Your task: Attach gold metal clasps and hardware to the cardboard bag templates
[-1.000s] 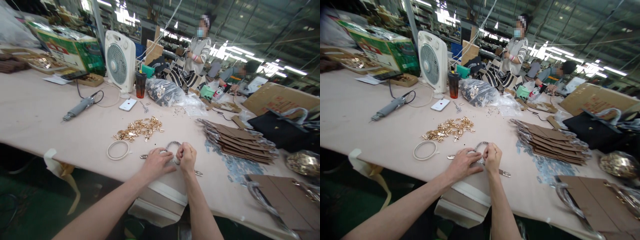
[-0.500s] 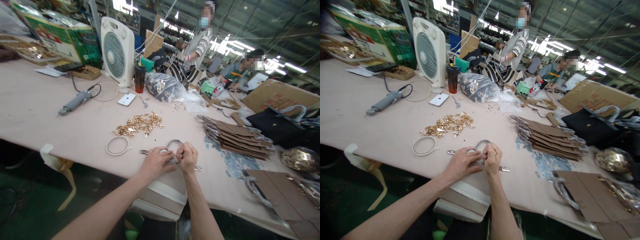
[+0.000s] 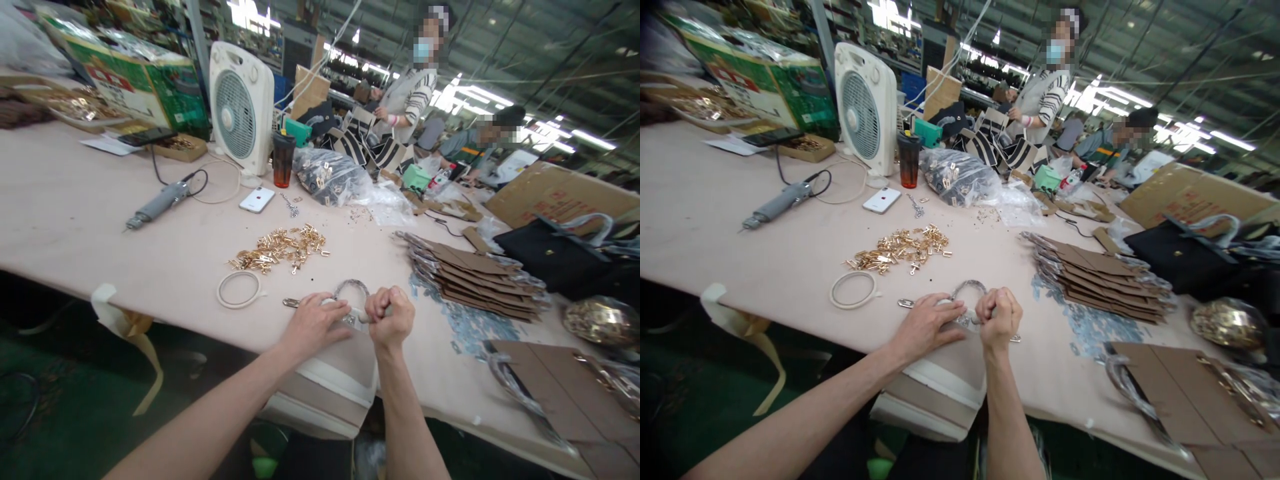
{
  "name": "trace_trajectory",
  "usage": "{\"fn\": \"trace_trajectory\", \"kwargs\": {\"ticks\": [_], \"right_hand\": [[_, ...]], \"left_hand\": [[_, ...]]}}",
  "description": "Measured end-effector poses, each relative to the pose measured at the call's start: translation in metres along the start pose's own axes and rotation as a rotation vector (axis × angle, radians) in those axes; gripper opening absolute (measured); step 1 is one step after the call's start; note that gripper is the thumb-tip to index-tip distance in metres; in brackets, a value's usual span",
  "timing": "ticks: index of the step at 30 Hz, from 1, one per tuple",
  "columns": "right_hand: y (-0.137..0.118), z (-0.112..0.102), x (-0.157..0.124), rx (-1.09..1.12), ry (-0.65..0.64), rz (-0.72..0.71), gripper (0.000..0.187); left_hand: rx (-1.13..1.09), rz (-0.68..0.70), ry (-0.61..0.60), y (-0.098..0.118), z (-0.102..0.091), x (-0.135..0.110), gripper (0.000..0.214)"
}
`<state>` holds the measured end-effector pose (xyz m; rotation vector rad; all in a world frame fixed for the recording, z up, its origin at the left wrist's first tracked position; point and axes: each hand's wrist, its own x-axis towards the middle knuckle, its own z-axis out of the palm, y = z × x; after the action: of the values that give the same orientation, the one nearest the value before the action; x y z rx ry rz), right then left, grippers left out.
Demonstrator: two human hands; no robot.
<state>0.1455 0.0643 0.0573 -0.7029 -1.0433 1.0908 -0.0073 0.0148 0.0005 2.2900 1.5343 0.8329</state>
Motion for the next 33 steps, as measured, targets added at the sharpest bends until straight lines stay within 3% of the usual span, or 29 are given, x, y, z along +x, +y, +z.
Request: {"fn": "trace_trajectory", "kwargs": {"ticks": [4,13,22,29,33], "right_hand": [[-0.003,0.007,0.017,0.016,0.003,0.056,0.037],[0.03,0.013,0.025,0.017,-0.029,0.291,0.037],[0.031,0.012,0.031,0.012,-0.057,0.338,0.035],[0.028,0.011,0.023,-0.007,-0.212,0.312,0.037],[0.029,0.008,0.008,-0.12,-0.328,0.226,0.04]], "left_hand": [[0.016,0.004,-0.011,0.002,-0.001,0.0,0.057],[0.018,0.012,-0.02,0.008,-0.007,0.001,0.042],[0.011,0.004,-0.005,0.008,-0.007,0.0,0.046],[0.011,-0.002,-0.001,0.011,-0.01,0.002,0.037],[-0.011,0.005,0.001,0.009,-0.011,0.002,0.032]]}}
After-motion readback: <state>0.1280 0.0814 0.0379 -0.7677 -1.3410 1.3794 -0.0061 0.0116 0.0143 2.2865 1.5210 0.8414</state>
